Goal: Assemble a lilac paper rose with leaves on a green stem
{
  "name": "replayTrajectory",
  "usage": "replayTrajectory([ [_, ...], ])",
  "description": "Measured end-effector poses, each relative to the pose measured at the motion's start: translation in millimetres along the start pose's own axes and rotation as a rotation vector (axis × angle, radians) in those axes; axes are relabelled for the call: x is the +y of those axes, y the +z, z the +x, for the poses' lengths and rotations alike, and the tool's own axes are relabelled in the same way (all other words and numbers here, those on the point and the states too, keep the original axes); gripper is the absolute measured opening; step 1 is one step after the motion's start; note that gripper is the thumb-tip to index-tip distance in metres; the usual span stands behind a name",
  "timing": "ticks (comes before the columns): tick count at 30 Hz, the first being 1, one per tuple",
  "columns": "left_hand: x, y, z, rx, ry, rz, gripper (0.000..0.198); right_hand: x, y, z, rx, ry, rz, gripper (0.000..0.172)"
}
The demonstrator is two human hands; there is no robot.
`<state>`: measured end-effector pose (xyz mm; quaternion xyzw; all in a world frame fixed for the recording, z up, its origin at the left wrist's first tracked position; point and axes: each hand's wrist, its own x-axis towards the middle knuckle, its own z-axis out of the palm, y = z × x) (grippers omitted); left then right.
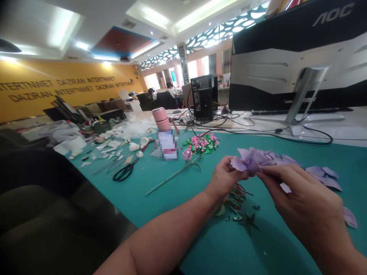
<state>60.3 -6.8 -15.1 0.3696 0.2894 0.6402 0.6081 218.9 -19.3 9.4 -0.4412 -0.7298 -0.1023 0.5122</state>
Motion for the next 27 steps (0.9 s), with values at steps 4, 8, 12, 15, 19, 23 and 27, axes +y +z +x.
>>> replayTrajectory([
  [4,5.2,1.7,-2.1,-0.001,-0.018,0.001,0.050,-1.8,-2.2,2.3,-0.003,-0.152,-0.075,0.015],
  [8,7.8,1.5,-1.9,0.022,-0.013,0.003,0.048,-12.8,-2.8,5.9,-0.007,-0.159,-0.009,0.007],
  [12,8.8,-1.6,2.7,0.004,-0.060,-0.048,0.044,-18.4,-6.3,11.9,-0.052,-0.110,0.075,0.006],
  [15,13.0,-3.9,6.1,0.026,-0.114,-0.080,0.042,-11.9,-17.2,20.5,-0.016,0.020,0.091,0.010],
  [19,23.7,-7.3,11.3,0.085,-0.129,-0.134,0.031,18.4,-36.9,34.0,0.089,0.280,0.062,0.012],
  [23,34.3,-11.9,18.8,0.134,-0.140,-0.154,0.014,63.0,-53.0,40.3,0.041,0.469,-0.070,0.016],
  [27,42.6,-15.6,23.7,0.169,-0.141,-0.160,0.008,98.2,-56.9,37.4,-0.128,0.590,-0.260,0.021],
])
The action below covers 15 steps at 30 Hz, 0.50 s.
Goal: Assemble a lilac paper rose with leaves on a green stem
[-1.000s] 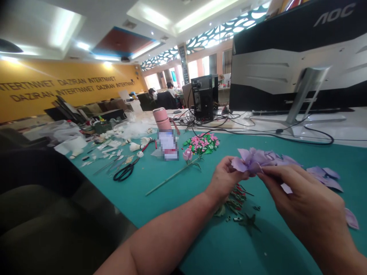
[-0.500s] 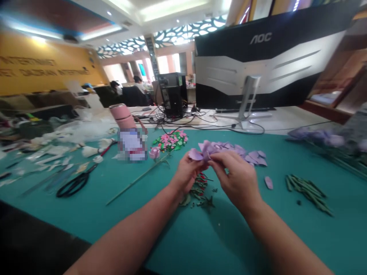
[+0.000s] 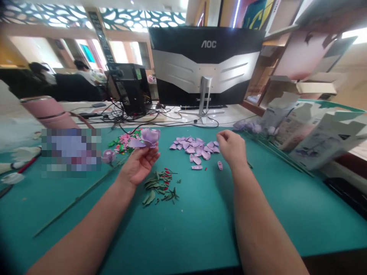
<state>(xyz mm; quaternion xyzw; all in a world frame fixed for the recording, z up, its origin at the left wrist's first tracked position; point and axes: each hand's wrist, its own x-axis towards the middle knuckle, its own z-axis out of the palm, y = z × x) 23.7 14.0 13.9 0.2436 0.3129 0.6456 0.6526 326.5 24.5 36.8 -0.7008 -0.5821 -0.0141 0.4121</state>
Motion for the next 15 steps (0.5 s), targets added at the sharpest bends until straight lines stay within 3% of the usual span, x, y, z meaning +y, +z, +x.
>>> replayTrajectory([
  [5,3.7,-1.5,1.0,0.005,-0.010,0.013,0.009,17.0,17.5,2.8,-0.221,0.065,-0.218,0.029],
  [15,3.3,-1.3,0.8,-0.009,-0.028,0.040,0.011,12.9,38.4,-5.4,-0.489,0.045,-0.286,0.025],
])
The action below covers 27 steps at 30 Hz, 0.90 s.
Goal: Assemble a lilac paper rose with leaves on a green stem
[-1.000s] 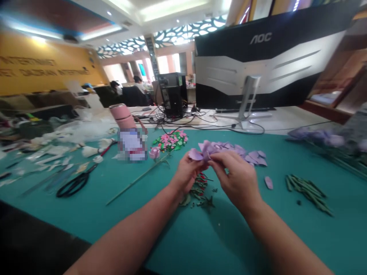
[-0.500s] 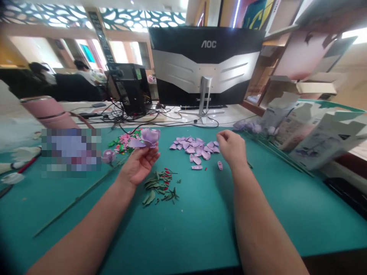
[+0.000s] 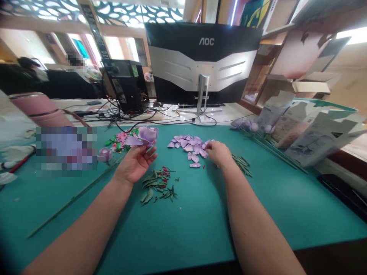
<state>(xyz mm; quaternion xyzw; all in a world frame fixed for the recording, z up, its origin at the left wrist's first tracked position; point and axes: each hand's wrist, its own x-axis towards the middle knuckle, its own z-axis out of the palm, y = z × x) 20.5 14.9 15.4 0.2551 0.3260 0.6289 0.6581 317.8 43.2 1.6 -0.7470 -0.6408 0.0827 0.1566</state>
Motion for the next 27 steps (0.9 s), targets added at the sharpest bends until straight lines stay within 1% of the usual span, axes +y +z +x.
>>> replayTrajectory([
  [3,-0.7,-0.4,-0.4,-0.007,0.000,0.004,0.012,1.7,1.1,0.7,-0.008,0.030,-0.037,0.028],
  [6,-2.2,-1.8,-0.1,-0.022,0.004,0.009,0.012,5.6,7.0,2.7,-0.011,0.059,-0.076,0.030],
  [11,-2.9,-3.0,0.3,-0.038,0.002,0.016,0.014,8.5,22.5,6.2,-0.020,0.051,-0.105,0.026],
  [15,-2.6,-2.6,-1.1,-0.041,-0.001,0.017,0.016,7.4,29.5,7.1,-0.013,0.028,-0.096,0.022],
  [21,-4.0,-3.8,-3.5,-0.050,-0.009,0.009,0.018,9.4,35.6,9.8,0.026,0.023,-0.044,0.018],
  [27,-5.0,-4.4,-3.0,-0.058,-0.023,-0.003,0.017,5.2,34.0,9.1,0.065,-0.018,0.003,0.022],
])
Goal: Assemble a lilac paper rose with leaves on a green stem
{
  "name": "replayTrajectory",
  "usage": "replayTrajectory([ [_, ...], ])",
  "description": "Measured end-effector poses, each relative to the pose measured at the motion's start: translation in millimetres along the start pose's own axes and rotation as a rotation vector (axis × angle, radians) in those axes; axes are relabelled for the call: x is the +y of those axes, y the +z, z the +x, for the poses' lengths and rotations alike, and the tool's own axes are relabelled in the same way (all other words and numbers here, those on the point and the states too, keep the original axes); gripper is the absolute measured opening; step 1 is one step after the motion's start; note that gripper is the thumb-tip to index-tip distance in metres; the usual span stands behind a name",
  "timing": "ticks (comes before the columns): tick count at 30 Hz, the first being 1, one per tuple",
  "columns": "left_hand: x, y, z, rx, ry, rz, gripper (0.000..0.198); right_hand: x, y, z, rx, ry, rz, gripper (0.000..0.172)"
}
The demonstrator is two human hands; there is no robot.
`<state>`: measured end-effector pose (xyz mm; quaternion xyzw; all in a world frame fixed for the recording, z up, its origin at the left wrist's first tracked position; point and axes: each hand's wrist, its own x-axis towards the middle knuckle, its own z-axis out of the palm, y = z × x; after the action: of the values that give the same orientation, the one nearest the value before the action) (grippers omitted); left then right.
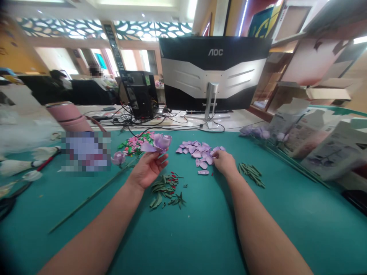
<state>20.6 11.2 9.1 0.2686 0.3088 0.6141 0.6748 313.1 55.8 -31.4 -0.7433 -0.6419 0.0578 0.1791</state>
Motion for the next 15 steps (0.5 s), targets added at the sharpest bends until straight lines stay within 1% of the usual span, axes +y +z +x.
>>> replayTrajectory([
  [3,-1.5,0.9,-4.1,0.000,-0.001,-0.015,0.020,-3.4,-4.7,-6.5,0.017,-0.059,0.026,0.019],
  [5,-3.7,0.6,-6.5,-0.018,-0.007,-0.034,0.020,0.8,-5.2,-8.0,0.053,-0.104,0.048,0.018],
  [7,-6.5,-1.1,-6.5,-0.034,-0.013,-0.052,0.022,9.9,-1.5,-3.8,0.194,-0.167,0.061,0.014],
  [9,-8.9,-3.5,-5.0,-0.039,-0.009,-0.066,0.024,19.1,4.7,3.7,0.270,-0.226,0.099,0.014],
  [11,-10.6,-4.9,-4.0,-0.043,-0.005,-0.076,0.025,23.3,9.5,9.1,0.285,-0.195,0.160,0.015],
  [13,-12.0,-5.2,-3.9,-0.047,-0.002,-0.086,0.026,19.7,10.8,8.9,0.274,-0.138,0.242,0.015],
  [15,-13.0,-5.0,-3.9,-0.052,-0.001,-0.093,0.026,8.6,8.7,2.9,0.293,-0.222,0.406,0.012],
])
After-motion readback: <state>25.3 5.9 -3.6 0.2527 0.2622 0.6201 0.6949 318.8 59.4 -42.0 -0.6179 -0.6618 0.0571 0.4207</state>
